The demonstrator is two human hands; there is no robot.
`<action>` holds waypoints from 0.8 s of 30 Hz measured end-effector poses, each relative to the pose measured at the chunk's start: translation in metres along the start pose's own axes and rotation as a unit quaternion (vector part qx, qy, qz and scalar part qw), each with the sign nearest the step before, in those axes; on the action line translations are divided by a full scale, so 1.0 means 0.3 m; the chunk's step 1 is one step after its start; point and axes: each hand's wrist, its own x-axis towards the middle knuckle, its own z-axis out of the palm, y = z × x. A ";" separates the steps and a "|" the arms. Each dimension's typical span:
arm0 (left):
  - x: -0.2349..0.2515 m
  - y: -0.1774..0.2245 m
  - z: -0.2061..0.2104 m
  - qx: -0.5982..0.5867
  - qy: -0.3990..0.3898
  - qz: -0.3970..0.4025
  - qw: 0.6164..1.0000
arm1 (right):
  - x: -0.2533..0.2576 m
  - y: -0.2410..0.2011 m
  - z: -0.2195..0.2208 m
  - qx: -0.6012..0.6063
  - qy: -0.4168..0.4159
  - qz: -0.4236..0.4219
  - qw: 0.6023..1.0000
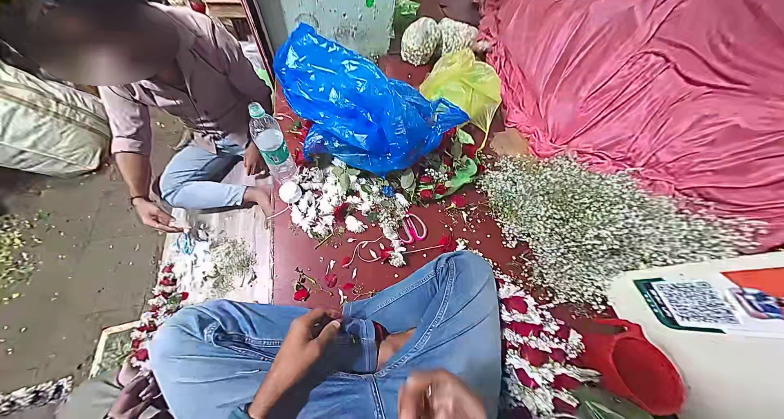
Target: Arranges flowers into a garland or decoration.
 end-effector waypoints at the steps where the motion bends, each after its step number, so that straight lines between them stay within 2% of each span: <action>1: 0.011 0.012 0.011 0.004 0.000 -0.003 1.000 | 0.092 -0.018 0.062 0.042 0.038 -0.068 0.996; 3: 0.033 0.024 0.024 0.025 -0.020 -0.009 0.999 | 0.259 -0.117 0.129 0.077 0.070 -0.239 0.965; 4: 0.031 0.021 0.034 0.040 -0.038 -0.011 0.998 | 0.323 -0.176 0.125 0.044 0.092 -0.339 0.935; 6: 0.070 0.035 0.039 0.072 -0.059 0.006 0.996 | 0.498 -0.274 0.044 -0.080 0.165 -0.522 0.833; 7: 0.084 0.045 0.039 0.083 -0.065 0.011 0.994 | 0.592 -0.291 -0.022 -0.162 0.197 -0.552 0.794; 8: 0.094 0.056 0.035 0.093 -0.071 0.014 0.993 | 0.678 -0.273 -0.095 -0.246 0.210 -0.523 0.789; 9: 0.105 0.068 0.028 0.103 -0.076 0.015 0.992 | 0.757 -0.228 -0.170 -0.338 0.209 -0.443 0.804; 10: 0.131 0.085 0.021 0.112 -0.077 0.024 0.990 | 0.835 -0.170 -0.249 -0.436 0.192 -0.329 0.816; 11: 0.168 0.106 0.012 0.119 -0.076 0.032 0.989 | 0.902 -0.100 -0.322 -0.531 0.165 -0.195 0.808; 12: 0.209 0.124 0.004 0.125 -0.077 0.038 0.988 | 0.945 -0.020 -0.382 -0.608 0.133 -0.058 0.781; 13: 0.259 0.136 -0.003 0.129 -0.068 0.044 0.988 | 0.969 0.067 -0.430 -0.658 0.114 0.045 0.743; 15: 0.359 0.139 -0.008 0.117 -0.037 0.041 0.992 | 0.960 0.219 -0.484 -0.703 0.133 0.175 0.677; 17: 0.448 0.111 -0.005 0.094 -0.011 0.017 0.995 | 0.934 0.318 -0.520 -0.720 0.171 0.235 0.630; 18: 0.478 0.088 -0.001 0.089 -0.003 0.002 0.996 | 0.921 0.345 -0.532 -0.720 0.182 0.251 0.621; 21: 0.541 0.016 0.008 0.089 0.034 -0.021 0.995 | 0.907 0.310 -0.526 -0.714 0.178 0.244 0.632; 24: 0.551 0.000 0.023 0.068 0.050 -0.040 0.996 | 0.867 0.224 -0.453 -0.720 0.121 0.185 0.658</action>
